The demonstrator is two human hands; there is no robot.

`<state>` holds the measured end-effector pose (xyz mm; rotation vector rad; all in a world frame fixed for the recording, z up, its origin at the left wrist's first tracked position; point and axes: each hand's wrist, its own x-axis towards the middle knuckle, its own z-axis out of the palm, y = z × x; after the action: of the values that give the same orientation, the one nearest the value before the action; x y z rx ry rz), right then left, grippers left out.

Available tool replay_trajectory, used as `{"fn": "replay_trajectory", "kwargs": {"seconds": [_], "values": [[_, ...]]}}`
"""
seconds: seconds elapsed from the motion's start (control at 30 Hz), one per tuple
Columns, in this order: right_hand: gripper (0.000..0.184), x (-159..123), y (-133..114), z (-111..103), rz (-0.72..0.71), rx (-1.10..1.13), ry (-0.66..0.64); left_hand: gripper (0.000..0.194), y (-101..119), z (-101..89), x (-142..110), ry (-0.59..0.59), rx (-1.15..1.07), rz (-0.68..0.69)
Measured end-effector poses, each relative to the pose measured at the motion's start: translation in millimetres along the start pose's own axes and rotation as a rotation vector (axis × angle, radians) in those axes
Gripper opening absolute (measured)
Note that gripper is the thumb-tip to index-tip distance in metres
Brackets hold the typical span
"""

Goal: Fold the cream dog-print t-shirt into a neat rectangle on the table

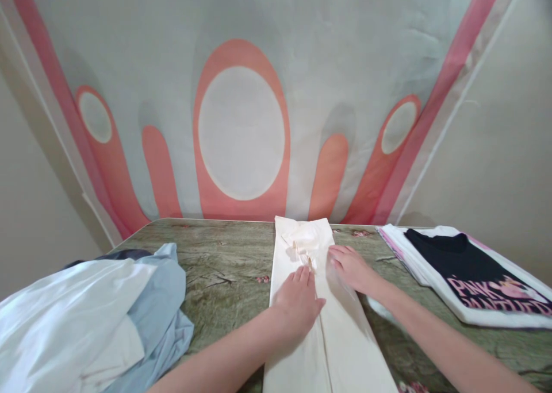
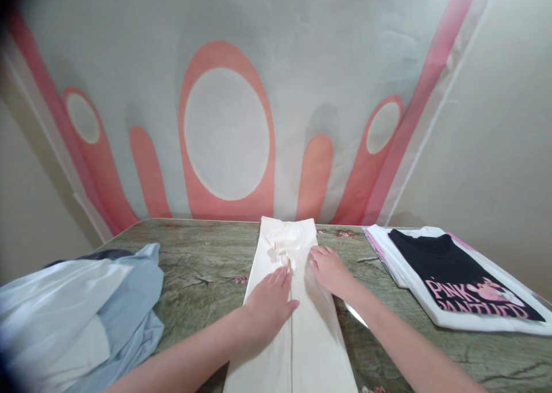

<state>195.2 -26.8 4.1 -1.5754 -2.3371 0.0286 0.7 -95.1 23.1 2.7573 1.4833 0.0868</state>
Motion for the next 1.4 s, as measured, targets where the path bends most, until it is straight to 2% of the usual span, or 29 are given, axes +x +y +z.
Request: {"fn": "replay_trajectory", "kwargs": {"seconds": [0.1, 0.2, 0.23, 0.3, 0.33, 0.4, 0.53, 0.63, 0.77, 0.83, 0.93, 1.07, 1.23, 1.4], "values": [[0.029, 24, -1, 11, 0.046, 0.044, 0.052, 0.047, -4, -7.0, 1, 0.003, -0.057, 0.013], [0.026, 33, -7, 22, 0.099, 0.038, 0.12, 0.033, -24, -22.7, 14, 0.035, -0.185, -0.036], [0.026, 34, -9, 25, 0.106, 0.029, 0.142, 0.034, -35, -27.0, 22, 0.096, -0.223, -0.065], [0.027, 32, -12, 29, 0.116, 0.012, 0.178, 0.029, -58, -30.4, 43, 0.295, -0.3, -0.136], [0.027, 30, -13, 30, 0.121, 0.004, 0.19, 0.024, -71, -29.1, 55, 0.357, -0.337, -0.158], [0.028, 28, -15, 31, 0.14, -0.014, 0.187, 0.02, -93, -21.1, 80, 0.391, -0.381, -0.211], [0.029, 27, -17, 27, 0.175, -0.045, 0.154, 0.03, -116, 2.2, 118, 0.304, -0.419, -0.34], [0.028, 27, -18, 25, 0.173, -0.041, 0.167, 0.032, -119, 13.7, 130, 0.283, -0.447, -0.407], [0.026, 26, -19, 25, 0.195, -0.017, 0.182, 0.011, -119, 15.5, 134, 0.315, -0.469, -0.413], [0.025, 26, -18, 25, 0.203, -0.013, 0.191, 0.007, -119, 12.7, 134, 0.344, -0.474, -0.403], [0.024, 26, -18, 23, 0.196, -0.016, 0.193, 0.009, -119, 10.6, 135, 0.412, -0.525, -0.41], [0.026, 26, -19, 21, 0.197, -0.04, 0.145, 0.019, -121, 19.0, 133, 0.508, -0.697, -0.456], [0.03, 26, -20, 19, 0.19, -0.105, 0.122, 0.026, -124, 28.7, 127, 0.489, -0.758, -0.475], [0.03, 38, -9, 13, 0.214, -0.162, -0.01, 0.031, -114, 20.6, 125, 0.446, -0.708, -0.395]]}}
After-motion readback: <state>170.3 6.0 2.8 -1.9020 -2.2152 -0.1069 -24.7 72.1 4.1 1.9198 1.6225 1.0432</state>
